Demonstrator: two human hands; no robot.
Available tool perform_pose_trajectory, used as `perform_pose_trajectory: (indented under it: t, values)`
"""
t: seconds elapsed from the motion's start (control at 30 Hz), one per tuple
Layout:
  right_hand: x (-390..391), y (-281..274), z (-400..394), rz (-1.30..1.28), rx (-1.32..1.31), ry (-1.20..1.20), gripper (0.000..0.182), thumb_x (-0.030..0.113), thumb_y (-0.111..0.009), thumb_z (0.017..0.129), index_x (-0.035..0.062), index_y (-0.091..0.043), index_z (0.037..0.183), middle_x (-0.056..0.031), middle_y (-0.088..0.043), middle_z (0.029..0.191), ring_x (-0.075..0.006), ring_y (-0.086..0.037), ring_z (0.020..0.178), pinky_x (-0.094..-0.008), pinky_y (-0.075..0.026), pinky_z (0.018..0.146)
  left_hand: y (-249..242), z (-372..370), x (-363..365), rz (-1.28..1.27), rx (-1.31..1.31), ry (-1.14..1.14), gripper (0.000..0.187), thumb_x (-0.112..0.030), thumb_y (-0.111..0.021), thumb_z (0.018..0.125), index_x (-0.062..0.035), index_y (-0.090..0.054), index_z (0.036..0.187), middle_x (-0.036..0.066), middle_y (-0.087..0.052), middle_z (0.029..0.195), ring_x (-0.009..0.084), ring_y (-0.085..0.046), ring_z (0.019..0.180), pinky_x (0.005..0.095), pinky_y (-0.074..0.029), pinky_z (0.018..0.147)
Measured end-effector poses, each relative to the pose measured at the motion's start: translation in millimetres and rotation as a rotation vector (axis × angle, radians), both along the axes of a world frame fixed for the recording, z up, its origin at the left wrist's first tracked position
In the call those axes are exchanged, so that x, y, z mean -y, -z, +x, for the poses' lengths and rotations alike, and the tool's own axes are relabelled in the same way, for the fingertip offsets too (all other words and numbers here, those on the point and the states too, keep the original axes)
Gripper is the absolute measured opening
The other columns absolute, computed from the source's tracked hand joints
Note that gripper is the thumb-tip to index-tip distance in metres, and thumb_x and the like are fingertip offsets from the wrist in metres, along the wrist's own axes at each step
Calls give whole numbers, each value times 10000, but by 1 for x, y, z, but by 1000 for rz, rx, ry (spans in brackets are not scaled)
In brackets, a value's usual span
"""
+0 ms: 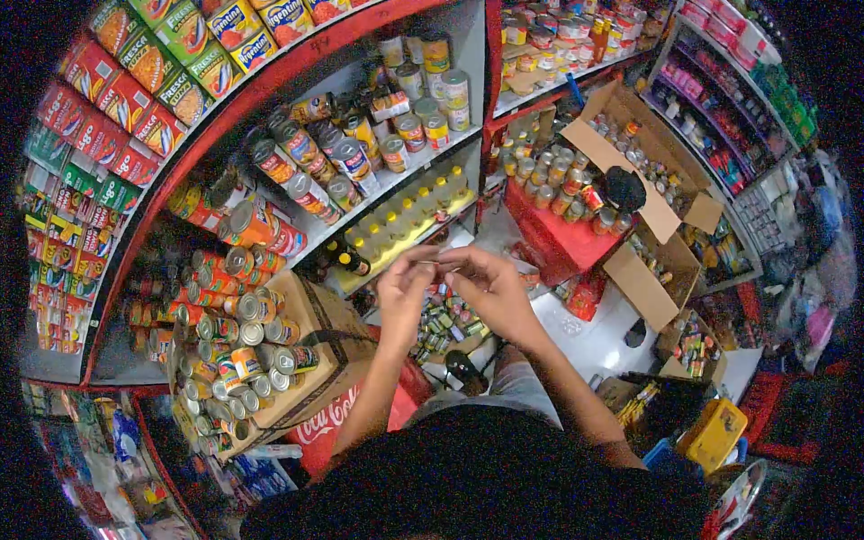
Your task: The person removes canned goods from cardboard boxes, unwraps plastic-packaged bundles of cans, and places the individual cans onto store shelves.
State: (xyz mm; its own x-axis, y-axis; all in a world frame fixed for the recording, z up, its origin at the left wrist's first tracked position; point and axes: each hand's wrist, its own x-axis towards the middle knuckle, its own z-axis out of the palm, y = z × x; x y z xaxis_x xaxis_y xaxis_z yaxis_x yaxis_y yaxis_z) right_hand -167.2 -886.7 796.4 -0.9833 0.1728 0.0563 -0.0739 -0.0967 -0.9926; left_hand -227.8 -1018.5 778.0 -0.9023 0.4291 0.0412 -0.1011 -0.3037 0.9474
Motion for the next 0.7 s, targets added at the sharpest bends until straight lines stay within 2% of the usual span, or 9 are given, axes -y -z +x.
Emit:
perform_pose_trajectory:
  t: [0.07, 0.13, 0.4, 0.5, 0.6, 0.7]
  values:
    - [-2, 0, 6, 11, 22, -21, 202, -5, -555, 859, -19, -576, 1059, -60, -618, 1014, -120, -582, 944, -273, -478, 830, 9, 7, -1, 11, 5, 37, 199, -24, -487, 894, 13, -555, 1077, 54, -607, 966, 103, -576, 886, 246, -460, 797]
    - [-5, 2, 10, 41, -3, 9, 207, 15, -559, 854, -13, -583, 1058, -44, -627, 968, -86, -570, 873, -235, -468, 757, 8, 15, -2, -27, -10, 62, 198, -24, -483, 895, 15, -553, 1077, 55, -609, 957, 102, -577, 886, 243, -457, 797]
    - [-17, -1, 26, 10, 31, -80, 199, -4, -555, 849, -23, -586, 1044, -57, -628, 965, -115, -597, 877, -247, -485, 772, 4, 41, -11, -64, 17, -23, 194, -14, -480, 892, 28, -556, 1065, 62, -618, 941, 103, -587, 853, 242, -464, 779]
    - [-31, -6, 34, 33, 38, -80, 192, -3, -556, 846, -23, -595, 1034, -64, -634, 947, -112, -602, 852, -248, -489, 760, -3, 50, -25, 2, 43, -25, 199, -10, -480, 890, 28, -555, 1071, 69, -621, 949, 104, -587, 846, 242, -469, 772]
    - [-55, -9, 44, 119, 28, -105, 169, 3, -557, 846, -22, -612, 1004, -71, -641, 921, -110, -607, 837, -252, -491, 746, -14, 60, -39, -94, 13, 12, 199, -9, -474, 893, 36, -552, 1070, 79, -621, 955, 109, -591, 852, 248, -479, 773]
    - [-75, -9, 57, 160, 21, -52, 143, 3, -565, 837, -14, -634, 961, -59, -651, 868, -111, -609, 802, -257, -487, 704, -15, 73, -55, -26, 62, 35, 189, -87, -517, 900, -4, -580, 1058, 59, -623, 961, 98, -583, 854, 230, -464, 711]
